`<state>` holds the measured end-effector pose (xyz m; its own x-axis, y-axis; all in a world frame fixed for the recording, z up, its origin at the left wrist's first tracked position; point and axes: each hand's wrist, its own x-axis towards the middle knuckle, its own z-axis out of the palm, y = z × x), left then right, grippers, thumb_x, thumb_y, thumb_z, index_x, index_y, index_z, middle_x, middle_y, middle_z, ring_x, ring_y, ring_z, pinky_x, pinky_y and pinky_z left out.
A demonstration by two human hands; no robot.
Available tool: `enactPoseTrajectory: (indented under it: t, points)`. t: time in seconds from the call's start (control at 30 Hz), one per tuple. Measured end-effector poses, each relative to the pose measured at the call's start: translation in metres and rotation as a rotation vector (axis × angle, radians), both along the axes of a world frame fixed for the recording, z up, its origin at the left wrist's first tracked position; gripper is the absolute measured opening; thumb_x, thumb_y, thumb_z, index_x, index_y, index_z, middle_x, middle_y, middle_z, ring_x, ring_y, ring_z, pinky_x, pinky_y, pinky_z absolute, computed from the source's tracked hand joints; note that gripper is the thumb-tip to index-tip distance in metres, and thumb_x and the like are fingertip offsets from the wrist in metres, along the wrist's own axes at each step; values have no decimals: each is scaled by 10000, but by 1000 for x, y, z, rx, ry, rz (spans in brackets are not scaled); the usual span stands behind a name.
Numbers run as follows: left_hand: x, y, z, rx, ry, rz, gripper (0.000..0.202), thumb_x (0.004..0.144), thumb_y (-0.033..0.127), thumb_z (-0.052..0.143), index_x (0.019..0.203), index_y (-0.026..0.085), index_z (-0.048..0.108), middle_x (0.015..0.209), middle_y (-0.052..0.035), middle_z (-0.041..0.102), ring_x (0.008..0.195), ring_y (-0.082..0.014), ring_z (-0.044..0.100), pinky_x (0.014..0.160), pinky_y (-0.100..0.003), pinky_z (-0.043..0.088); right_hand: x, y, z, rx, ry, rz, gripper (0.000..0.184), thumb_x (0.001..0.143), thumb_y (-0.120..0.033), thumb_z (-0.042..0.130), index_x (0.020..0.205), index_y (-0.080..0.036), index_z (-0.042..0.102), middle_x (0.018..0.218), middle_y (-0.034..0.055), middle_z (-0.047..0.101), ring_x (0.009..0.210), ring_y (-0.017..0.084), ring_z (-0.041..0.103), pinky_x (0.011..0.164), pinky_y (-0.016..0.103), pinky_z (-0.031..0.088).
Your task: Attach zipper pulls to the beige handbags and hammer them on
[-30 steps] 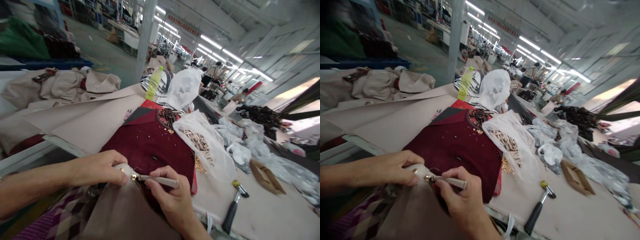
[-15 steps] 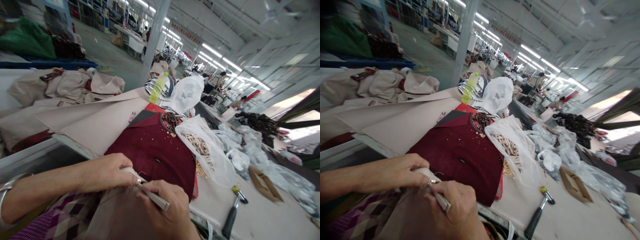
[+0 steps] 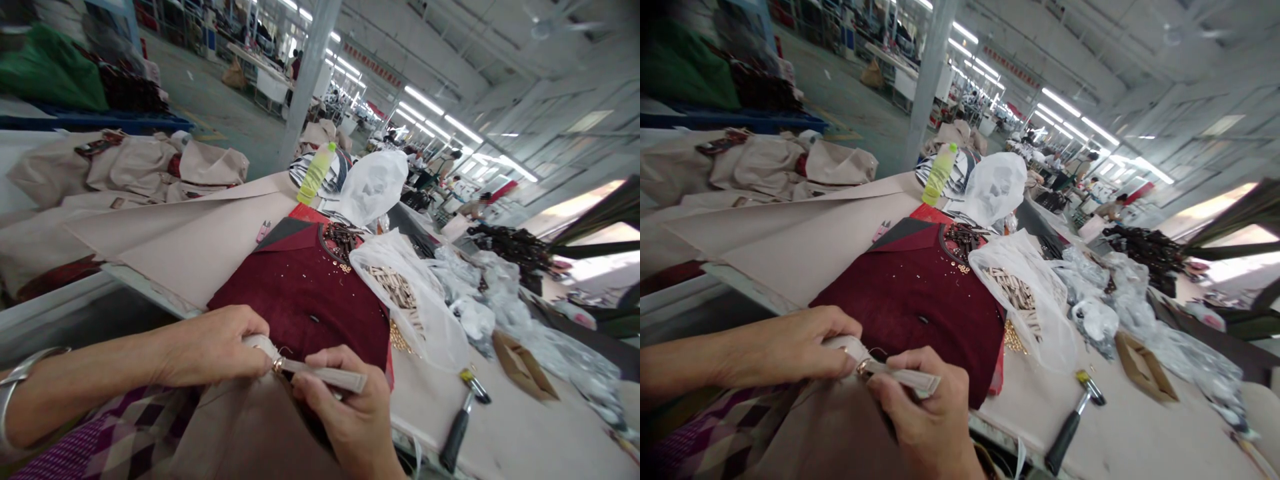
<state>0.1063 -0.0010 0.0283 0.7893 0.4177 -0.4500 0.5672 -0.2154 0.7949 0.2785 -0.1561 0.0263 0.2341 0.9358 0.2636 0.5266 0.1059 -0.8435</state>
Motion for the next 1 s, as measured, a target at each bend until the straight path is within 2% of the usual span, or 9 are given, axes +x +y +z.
enactPoseTrajectory:
  t: [0.1,0.2,0.37,0.53,0.7,0.83,0.93,1.0]
  points:
    - [0,1,-5,-44,-6,-5,287,687,484,540,680,199,519,606,40,440,575,-138,422,520,-273,255,1,0,0,-137,204,-28,138,855,-320,775,852,-197,713,658,6,735,525,135,659,482,168,471]
    - [1,-1,-2,8,-3,20,298,684,488,546,655,194,507,589,40,435,569,-133,411,518,-271,231,0,2,2,-173,256,-26,154,845,-329,777,843,-190,709,663,22,740,534,142,661,495,177,475]
    - [4,-3,1,38,21,38,261,656,450,540,634,191,510,576,43,429,572,-128,395,510,-261,230,-2,2,3,-165,147,-23,143,837,-318,767,816,-187,713,635,17,717,511,145,627,478,199,448]
    - [4,-2,-8,-23,9,96,280,621,462,565,616,194,482,567,42,385,552,-122,344,499,-261,230,-2,-1,1,-128,69,-32,119,894,-290,712,816,-201,715,608,-9,702,486,127,627,470,178,443]
    - [-3,0,-9,-86,-116,170,329,649,508,579,628,186,513,579,32,421,570,-127,386,513,-256,235,7,-13,2,-156,127,-193,157,890,-329,709,807,-196,708,515,-22,655,436,119,614,460,159,442]
    - [-8,20,6,-30,-179,209,380,715,548,538,654,172,532,604,32,435,589,-113,407,546,-234,266,25,-22,6,-205,254,-368,267,862,-433,734,820,-175,676,490,-10,630,411,99,545,428,153,381]
    - [-1,47,14,112,-154,184,411,724,579,526,652,174,531,566,28,417,552,-107,381,515,-223,244,37,-19,1,-254,397,-382,427,813,-575,752,842,-178,599,518,4,644,333,86,477,323,140,237]
    - [10,67,13,190,-152,141,391,725,551,508,620,176,485,543,27,383,543,-102,359,510,-214,228,39,-13,-10,-325,511,-341,543,774,-694,733,858,-198,527,598,35,688,335,121,533,288,143,246]
